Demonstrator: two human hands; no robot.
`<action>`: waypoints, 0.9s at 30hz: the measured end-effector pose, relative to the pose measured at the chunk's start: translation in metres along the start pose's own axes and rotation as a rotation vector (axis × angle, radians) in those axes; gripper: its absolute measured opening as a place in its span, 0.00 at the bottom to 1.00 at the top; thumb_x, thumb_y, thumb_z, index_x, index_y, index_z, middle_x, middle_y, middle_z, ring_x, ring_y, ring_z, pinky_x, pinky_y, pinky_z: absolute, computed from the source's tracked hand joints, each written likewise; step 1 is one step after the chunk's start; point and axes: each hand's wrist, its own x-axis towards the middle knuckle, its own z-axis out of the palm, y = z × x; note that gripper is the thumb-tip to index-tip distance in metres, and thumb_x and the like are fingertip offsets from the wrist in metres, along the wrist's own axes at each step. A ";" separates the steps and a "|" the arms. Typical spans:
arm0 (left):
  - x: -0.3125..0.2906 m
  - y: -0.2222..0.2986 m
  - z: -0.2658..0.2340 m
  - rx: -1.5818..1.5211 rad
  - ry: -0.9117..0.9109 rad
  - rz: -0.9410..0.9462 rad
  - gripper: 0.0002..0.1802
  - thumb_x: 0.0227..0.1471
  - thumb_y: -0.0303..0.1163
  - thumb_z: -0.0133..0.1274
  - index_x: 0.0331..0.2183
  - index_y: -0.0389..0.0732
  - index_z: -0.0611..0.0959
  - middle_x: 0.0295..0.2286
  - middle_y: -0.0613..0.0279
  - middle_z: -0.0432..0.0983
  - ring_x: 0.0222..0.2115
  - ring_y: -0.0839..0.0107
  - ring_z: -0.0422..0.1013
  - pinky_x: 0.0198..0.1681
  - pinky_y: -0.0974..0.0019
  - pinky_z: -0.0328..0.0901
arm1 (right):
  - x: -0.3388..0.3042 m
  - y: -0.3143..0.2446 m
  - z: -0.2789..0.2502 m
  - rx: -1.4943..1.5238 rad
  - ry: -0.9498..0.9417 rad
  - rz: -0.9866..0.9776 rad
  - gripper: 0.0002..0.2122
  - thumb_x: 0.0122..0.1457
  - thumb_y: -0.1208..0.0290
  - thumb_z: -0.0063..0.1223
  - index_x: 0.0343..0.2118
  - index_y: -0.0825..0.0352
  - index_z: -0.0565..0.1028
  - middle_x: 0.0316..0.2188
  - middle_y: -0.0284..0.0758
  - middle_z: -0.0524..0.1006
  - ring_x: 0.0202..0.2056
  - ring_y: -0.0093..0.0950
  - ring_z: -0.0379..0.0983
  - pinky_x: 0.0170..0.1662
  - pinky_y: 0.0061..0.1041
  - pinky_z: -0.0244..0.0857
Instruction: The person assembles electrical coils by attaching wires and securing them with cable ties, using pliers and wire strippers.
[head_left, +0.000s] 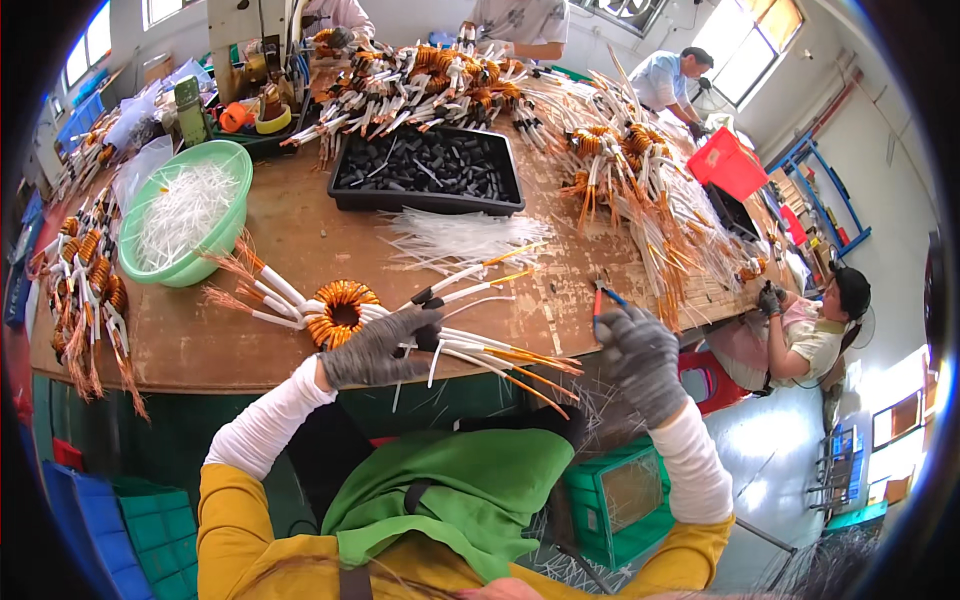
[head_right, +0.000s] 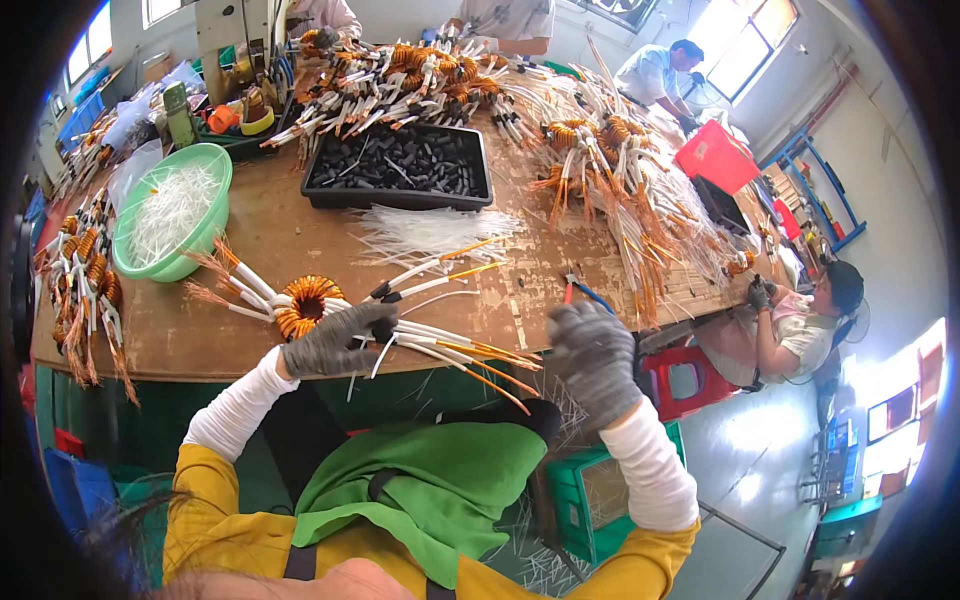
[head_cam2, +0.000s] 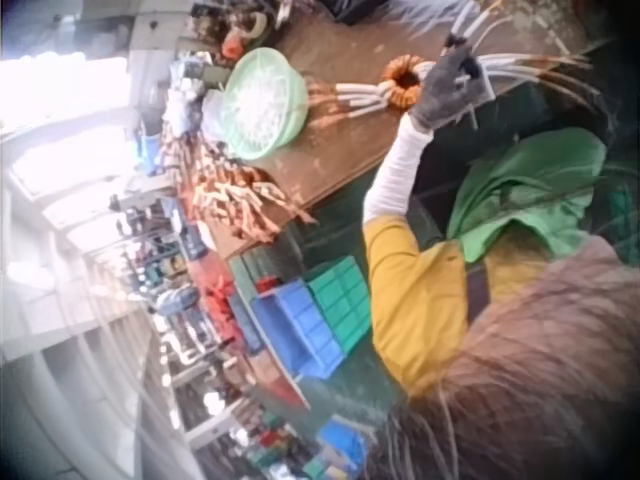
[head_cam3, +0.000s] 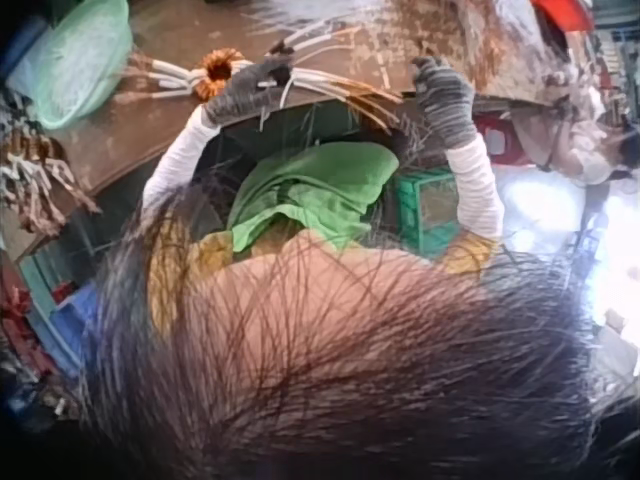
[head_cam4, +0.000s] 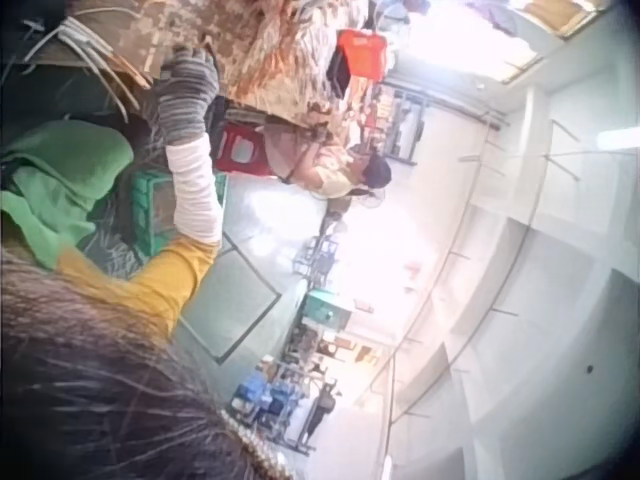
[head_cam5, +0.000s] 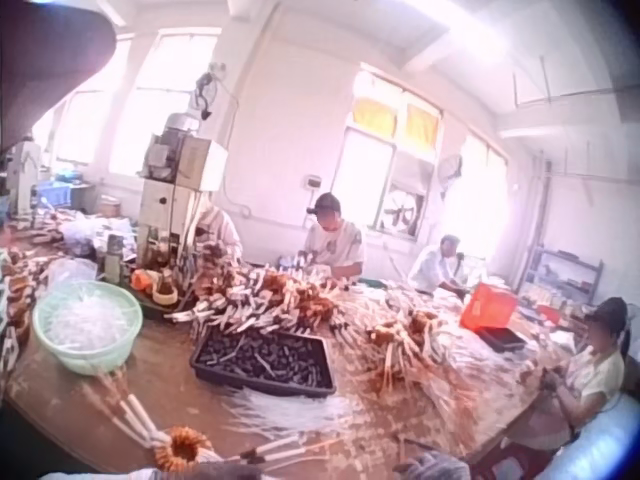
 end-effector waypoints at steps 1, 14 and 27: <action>-0.002 0.004 -0.004 -0.176 -0.007 -0.100 0.23 0.52 0.32 0.49 0.49 0.36 0.66 0.40 0.63 0.69 0.43 0.74 0.65 0.47 0.70 0.61 | 0.007 -0.013 -0.006 0.015 -0.045 -0.116 0.09 0.49 0.68 0.46 0.35 0.58 0.73 0.31 0.33 0.73 0.37 0.31 0.69 0.39 0.28 0.64; -0.004 -0.017 -0.015 0.476 0.009 0.123 0.16 0.45 0.25 0.51 0.40 0.41 0.76 0.24 0.56 0.72 0.27 0.60 0.70 0.32 0.61 0.63 | 0.056 -0.106 0.071 0.685 -0.600 -0.221 0.14 0.53 0.60 0.47 0.37 0.64 0.73 0.26 0.44 0.75 0.30 0.41 0.73 0.33 0.35 0.65; -0.002 -0.011 -0.010 0.779 -0.049 0.144 0.13 0.41 0.29 0.52 0.35 0.48 0.77 0.17 0.62 0.69 0.20 0.64 0.68 0.24 0.62 0.62 | 0.026 -0.129 0.087 0.328 -0.378 -0.267 0.09 0.54 0.64 0.43 0.27 0.64 0.72 0.20 0.40 0.74 0.22 0.38 0.72 0.22 0.35 0.64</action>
